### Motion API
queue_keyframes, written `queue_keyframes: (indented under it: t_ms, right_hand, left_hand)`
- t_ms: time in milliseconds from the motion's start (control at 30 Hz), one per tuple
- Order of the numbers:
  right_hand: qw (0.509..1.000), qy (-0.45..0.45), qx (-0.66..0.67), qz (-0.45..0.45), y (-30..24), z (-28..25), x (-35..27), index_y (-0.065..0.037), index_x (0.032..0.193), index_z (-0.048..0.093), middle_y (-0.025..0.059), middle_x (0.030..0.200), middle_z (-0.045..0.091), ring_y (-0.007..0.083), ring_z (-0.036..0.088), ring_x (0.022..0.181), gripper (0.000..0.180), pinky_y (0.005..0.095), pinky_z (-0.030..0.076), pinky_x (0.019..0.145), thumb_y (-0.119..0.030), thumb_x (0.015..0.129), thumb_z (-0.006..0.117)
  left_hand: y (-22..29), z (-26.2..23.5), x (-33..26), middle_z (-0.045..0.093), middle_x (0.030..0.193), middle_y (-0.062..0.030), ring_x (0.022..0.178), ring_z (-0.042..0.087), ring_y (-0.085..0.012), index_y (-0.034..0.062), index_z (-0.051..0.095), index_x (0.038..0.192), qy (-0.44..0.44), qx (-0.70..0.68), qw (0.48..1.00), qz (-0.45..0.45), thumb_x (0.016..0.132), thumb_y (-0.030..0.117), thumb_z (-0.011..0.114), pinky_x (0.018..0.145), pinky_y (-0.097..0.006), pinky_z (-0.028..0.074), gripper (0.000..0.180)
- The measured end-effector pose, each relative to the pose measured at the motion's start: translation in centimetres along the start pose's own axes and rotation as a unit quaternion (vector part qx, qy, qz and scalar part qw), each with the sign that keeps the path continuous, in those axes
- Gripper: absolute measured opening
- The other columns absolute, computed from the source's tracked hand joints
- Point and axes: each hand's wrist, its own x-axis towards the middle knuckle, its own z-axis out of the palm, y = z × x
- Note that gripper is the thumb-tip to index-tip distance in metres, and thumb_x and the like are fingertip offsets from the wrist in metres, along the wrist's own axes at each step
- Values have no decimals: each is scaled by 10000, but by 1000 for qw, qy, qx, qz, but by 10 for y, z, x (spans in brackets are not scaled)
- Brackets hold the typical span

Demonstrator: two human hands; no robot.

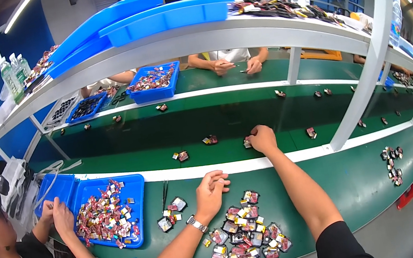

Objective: Assembling small electronic components on a production line.

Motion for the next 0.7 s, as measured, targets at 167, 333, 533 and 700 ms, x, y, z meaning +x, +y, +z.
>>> queue_keyframes:
  t_ms: [167, 333, 533, 700]
  right_hand:
    - [992, -68, -56, -86, -73, 31, -14, 47, 1128, 588, 241, 1158, 570, 384, 558, 1101, 589, 429, 494, 915, -378, 763, 770]
    - [991, -27, -115, -56, -101, 75, -27, 70, 1119, 531, 236, 1129, 577, 387, 558, 1056, 620, 435, 484, 907, -377, 765, 776]
    - [998, 20, -20, -58, -68, 72, -18, 49, 1098, 563, 207, 1047, 612, 357, 580, 997, 488, 419, 486, 877, -185, 714, 751]
    - [935, -191, 214, -210, -60, -14, -83, -19, 1211, 529, 119, 1027, 627, 252, 580, 1007, 547, 359, 493, 862, -117, 722, 755]
  left_hand:
    - [6, -5, -3, 684, 1037, -136, 868, 676, -151, -43, 560, 1145, 34, 44, 998, 21, 968, 58, 522, 697, -262, 561, 208]
    - [8, -10, 0, 680, 987, -128, 821, 667, -148, -46, 564, 1122, 60, 78, 995, 32, 967, 58, 525, 661, -263, 558, 190]
    - [8, -8, 5, 672, 971, -117, 790, 659, -136, -42, 560, 1113, 68, 62, 996, 10, 962, 70, 537, 615, -253, 546, 189]
    - [9, -22, 6, 631, 994, -88, 763, 614, -117, -15, 536, 1174, 73, -48, 993, -83, 1005, 187, 484, 609, -244, 525, 268]
